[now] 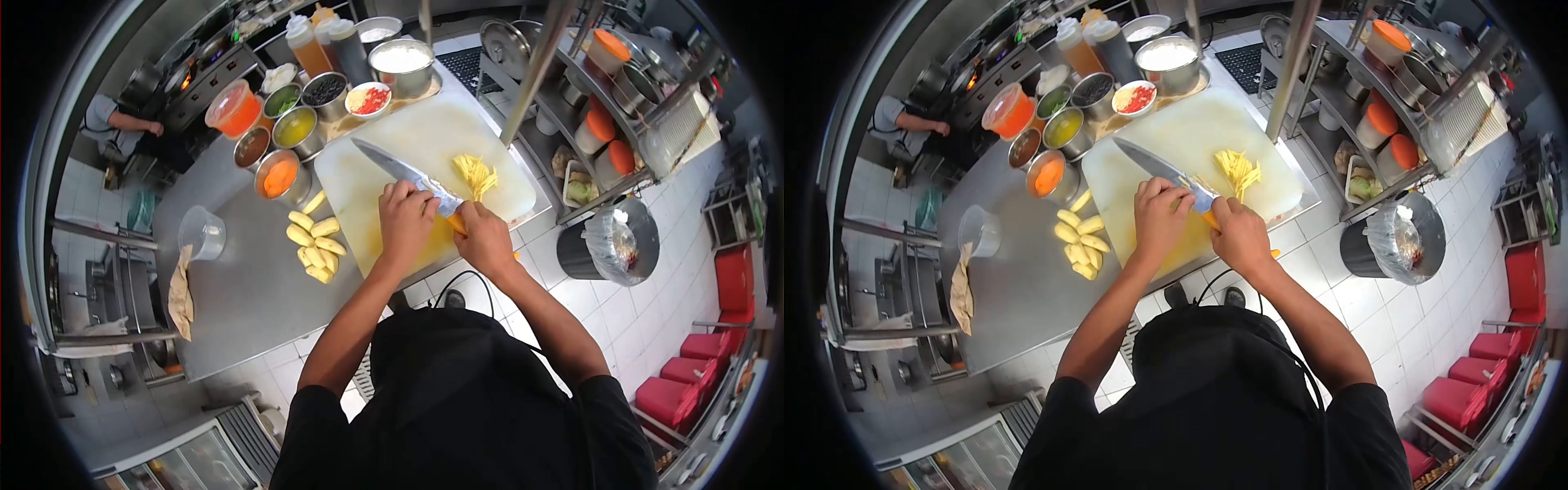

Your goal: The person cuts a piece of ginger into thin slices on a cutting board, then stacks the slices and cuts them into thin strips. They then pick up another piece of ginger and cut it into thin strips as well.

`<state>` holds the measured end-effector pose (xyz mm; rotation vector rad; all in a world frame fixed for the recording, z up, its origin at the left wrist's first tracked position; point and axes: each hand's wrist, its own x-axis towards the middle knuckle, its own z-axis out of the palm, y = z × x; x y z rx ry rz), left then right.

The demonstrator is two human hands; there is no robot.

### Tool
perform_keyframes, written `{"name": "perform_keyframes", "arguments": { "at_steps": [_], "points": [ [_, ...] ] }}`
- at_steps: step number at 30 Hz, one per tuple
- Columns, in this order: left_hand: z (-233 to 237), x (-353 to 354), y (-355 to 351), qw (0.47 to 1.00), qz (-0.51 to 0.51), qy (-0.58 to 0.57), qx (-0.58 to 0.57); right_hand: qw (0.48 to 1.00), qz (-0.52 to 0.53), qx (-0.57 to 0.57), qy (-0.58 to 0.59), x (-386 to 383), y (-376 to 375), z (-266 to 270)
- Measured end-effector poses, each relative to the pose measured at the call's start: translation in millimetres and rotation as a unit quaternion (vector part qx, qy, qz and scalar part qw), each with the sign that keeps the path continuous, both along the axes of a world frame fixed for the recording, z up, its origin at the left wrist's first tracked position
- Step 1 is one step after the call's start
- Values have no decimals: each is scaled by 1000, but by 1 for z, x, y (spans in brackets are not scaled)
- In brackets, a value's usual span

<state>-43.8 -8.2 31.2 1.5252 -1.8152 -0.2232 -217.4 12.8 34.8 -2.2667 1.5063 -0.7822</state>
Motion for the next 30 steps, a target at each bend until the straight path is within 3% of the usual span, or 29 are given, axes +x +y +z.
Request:
{"name": "perform_keyframes", "arguments": {
  "at_steps": [5,9,12,15,20,26,30],
  "points": [
    [3,-14,-32,996,-27,-77,22,995,42,89,-34,3,10,-2],
    [22,1,-38,998,17,-41,-50,942,58,290,-155,9,20,6],
    [27,36,-31,994,49,98,-20,923,39,303,-233,2,25,-11],
    [27,69,-5,981,122,154,2,925,1,325,-199,-11,17,-8],
    [10,120,42,953,251,170,13,941,-26,271,-201,-36,-7,-31],
    [-22,183,106,892,406,196,-27,944,-45,245,-218,-47,-23,-11],
    [-27,195,120,909,404,102,1,957,-24,219,-186,-32,-21,2]
  ]
}}
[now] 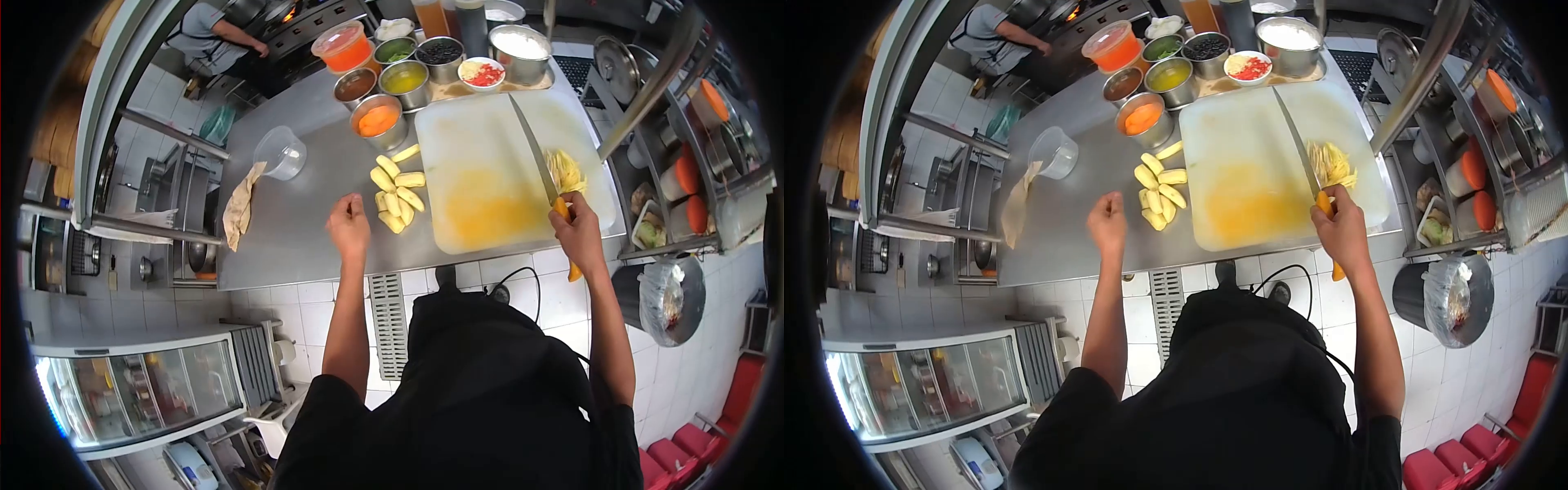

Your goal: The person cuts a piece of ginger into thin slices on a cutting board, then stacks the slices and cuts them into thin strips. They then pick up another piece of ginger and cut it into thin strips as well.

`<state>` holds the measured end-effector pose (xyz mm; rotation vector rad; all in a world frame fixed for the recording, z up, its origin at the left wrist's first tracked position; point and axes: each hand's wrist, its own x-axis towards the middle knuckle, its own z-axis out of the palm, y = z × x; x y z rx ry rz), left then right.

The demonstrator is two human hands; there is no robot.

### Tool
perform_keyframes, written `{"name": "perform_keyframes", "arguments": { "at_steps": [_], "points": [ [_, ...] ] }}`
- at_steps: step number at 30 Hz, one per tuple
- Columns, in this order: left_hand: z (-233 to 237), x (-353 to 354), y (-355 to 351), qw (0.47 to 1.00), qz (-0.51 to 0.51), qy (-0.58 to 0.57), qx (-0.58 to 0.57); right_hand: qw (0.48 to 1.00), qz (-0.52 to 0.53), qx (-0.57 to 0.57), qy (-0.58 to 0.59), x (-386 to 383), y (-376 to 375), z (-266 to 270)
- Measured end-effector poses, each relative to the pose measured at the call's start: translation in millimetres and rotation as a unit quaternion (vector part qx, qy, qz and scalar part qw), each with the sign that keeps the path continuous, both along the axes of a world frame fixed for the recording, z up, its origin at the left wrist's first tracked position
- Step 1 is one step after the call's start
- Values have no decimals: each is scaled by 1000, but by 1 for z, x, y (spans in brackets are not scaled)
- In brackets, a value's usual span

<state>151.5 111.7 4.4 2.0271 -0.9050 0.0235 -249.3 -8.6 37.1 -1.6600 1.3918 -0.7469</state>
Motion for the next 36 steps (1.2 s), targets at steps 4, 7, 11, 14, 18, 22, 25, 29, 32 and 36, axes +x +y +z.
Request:
{"name": "perform_keyframes", "arguments": {
  "at_steps": [4,7,11,14,18,22,25,29,32,36],
  "points": [
    [2,-6,-22,995,-81,-51,19,991,32,-92,93,18,-1,5],
    [9,-10,-54,984,-136,-97,67,980,52,-145,126,26,-3,-14],
    [12,-12,-89,951,-240,-130,147,972,76,-145,168,32,0,-26],
    [7,-7,-112,943,-237,-154,176,974,73,-136,166,34,1,-25],
    [-7,0,-134,910,-235,-206,271,978,72,-126,150,31,-1,-29],
    [-20,5,-145,902,-229,-245,272,980,70,-127,136,31,-2,-31],
    [-23,7,-144,915,-222,-237,239,981,69,-124,134,31,-2,-31],
    [-1,0,-133,943,-214,-162,200,981,74,-128,127,30,-1,-29],
    [-4,-14,-128,945,-256,192,76,982,72,-127,121,30,-2,-31],
    [10,-98,-118,846,-300,432,82,986,79,-106,106,26,-5,-33]
  ]
}}
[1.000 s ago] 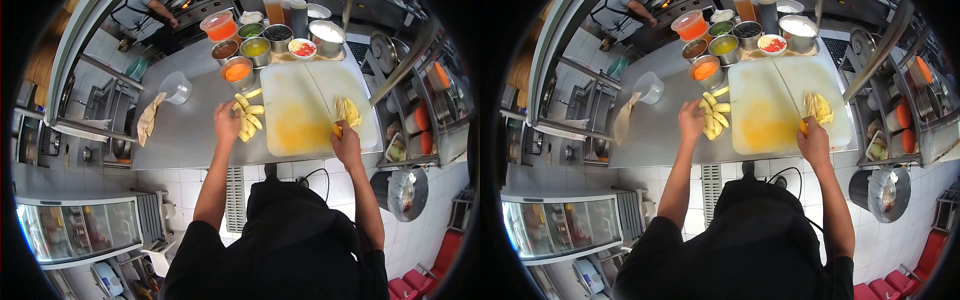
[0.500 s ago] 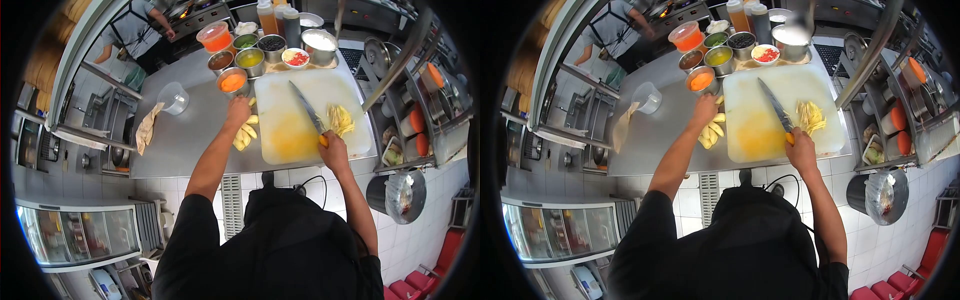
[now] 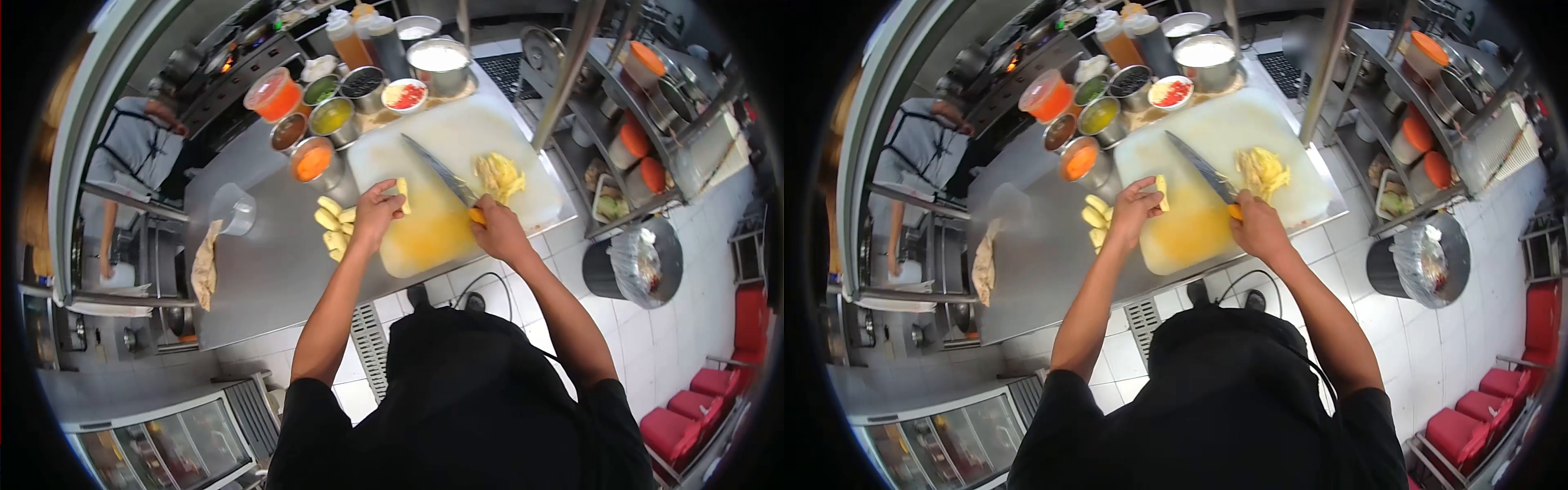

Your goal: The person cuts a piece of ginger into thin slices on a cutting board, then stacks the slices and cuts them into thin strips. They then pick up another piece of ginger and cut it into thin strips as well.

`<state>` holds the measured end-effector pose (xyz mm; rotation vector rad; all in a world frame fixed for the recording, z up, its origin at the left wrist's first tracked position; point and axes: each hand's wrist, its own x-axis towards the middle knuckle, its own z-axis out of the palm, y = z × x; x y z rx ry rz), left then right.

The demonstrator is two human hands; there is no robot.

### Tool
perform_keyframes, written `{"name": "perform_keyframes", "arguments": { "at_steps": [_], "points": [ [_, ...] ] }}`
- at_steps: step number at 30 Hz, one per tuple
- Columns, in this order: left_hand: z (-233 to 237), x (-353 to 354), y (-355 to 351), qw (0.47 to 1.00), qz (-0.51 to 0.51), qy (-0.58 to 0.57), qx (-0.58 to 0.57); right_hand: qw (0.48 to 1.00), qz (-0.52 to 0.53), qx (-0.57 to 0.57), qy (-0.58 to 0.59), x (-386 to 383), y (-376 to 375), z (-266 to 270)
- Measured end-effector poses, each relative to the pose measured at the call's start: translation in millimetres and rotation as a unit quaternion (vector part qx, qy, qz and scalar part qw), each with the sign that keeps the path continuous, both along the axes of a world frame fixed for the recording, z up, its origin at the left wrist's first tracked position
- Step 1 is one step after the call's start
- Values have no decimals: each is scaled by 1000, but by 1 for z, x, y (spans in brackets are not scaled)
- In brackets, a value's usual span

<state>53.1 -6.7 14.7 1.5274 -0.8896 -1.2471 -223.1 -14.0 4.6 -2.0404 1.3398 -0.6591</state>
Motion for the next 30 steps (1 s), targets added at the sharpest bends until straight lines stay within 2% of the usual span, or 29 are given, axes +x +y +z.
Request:
{"name": "perform_keyframes", "arguments": {
  "at_steps": [1,4,8,11,14,18,20,23,26,29,30],
  "points": [
    [0,-24,0,1000,2,18,2,1000,3,10,-9,-1,-1,4],
    [-18,-71,-13,999,-9,-40,-11,998,6,55,-9,-3,-5,11],
    [-22,-97,-22,978,21,-206,-8,994,9,107,-3,-6,-6,28],
    [-31,-89,-20,976,21,-216,13,990,5,138,-2,-11,-9,30],
    [-6,-90,-9,988,27,-155,8,989,-6,150,9,-12,-9,33],
    [-22,-76,-4,984,45,-170,-37,987,-21,161,-4,-8,-2,49],
    [-25,-70,-2,974,58,-209,-59,995,-14,100,-4,-8,6,48],
    [3,-76,1,950,88,-252,-161,999,-22,21,13,-8,12,40],
    [20,-83,-11,895,27,-361,-261,999,-43,-21,26,-12,16,32],
    [23,-98,-26,837,-62,-446,-311,997,-54,-41,35,-17,20,30],
    [24,-103,-31,839,-91,-448,-295,997,-57,-46,37,-18,22,30]
  ]
}}
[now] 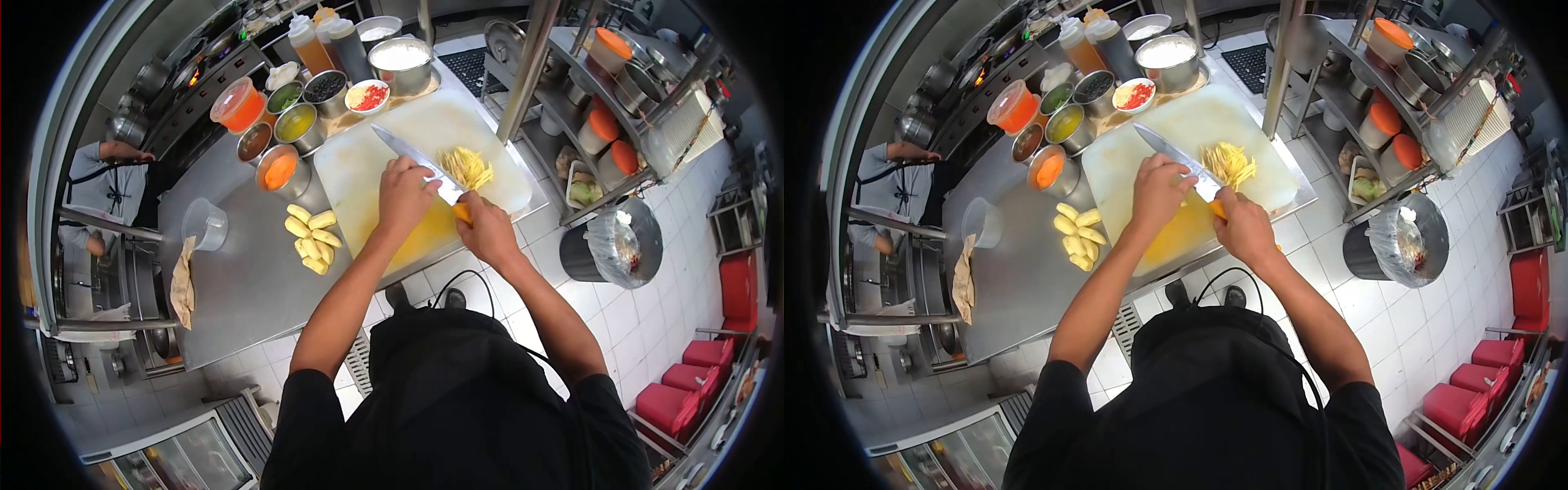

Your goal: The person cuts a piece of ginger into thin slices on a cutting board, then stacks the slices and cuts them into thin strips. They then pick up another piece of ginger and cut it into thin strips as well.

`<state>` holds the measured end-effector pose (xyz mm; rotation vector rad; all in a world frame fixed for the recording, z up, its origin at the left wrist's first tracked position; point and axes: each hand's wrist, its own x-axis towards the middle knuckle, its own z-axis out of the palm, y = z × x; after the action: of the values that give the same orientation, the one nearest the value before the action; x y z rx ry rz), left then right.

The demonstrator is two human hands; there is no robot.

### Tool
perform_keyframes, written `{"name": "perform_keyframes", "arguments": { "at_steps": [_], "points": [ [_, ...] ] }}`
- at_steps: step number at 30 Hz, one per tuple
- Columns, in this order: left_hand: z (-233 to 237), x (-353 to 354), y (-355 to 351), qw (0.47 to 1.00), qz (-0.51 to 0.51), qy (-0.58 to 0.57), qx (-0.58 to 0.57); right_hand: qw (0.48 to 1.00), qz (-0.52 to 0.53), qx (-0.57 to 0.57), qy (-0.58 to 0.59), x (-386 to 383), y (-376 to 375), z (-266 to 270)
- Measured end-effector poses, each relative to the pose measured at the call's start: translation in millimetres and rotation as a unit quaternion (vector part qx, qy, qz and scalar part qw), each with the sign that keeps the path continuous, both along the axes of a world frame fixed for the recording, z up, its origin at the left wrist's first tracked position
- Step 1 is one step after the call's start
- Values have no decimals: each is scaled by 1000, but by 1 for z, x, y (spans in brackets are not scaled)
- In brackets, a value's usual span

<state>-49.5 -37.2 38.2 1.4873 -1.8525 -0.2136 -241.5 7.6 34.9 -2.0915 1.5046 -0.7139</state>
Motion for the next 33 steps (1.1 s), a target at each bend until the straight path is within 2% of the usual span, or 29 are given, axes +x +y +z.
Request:
{"name": "perform_keyframes", "arguments": {
  "at_steps": [2,5,8,11,14,15,19,23,29,31,33],
  "points": [
    [0,-12,-8,998,-34,-21,55,1000,2,-7,7,-2,3,2],
    [6,-30,-26,994,-39,-82,59,1000,7,-22,4,-3,11,1],
    [6,-39,-48,995,-52,-51,64,1000,10,-11,-8,-1,18,-1],
    [18,-29,-52,997,-42,70,-1,1000,-1,0,-20,-2,19,0],
    [44,-11,-29,993,-85,-35,69,1000,-15,3,-4,-7,17,4],
    [39,-9,-27,988,-113,-43,93,1000,-14,3,7,-6,15,6],
    [23,-23,-31,986,-117,-97,70,1000,-6,-7,12,0,14,10],
    [10,-38,-47,988,-92,-123,-17,1000,7,-1,8,7,17,7],
    [33,-2,-39,993,-31,68,-94,990,-10,125,-71,0,24,20],
    [23,28,-21,993,11,110,-32,979,-20,188,-77,-7,26,31],
    [-5,37,-2,988,38,148,21,980,-10,187,-67,-10,29,30]
  ]
}}
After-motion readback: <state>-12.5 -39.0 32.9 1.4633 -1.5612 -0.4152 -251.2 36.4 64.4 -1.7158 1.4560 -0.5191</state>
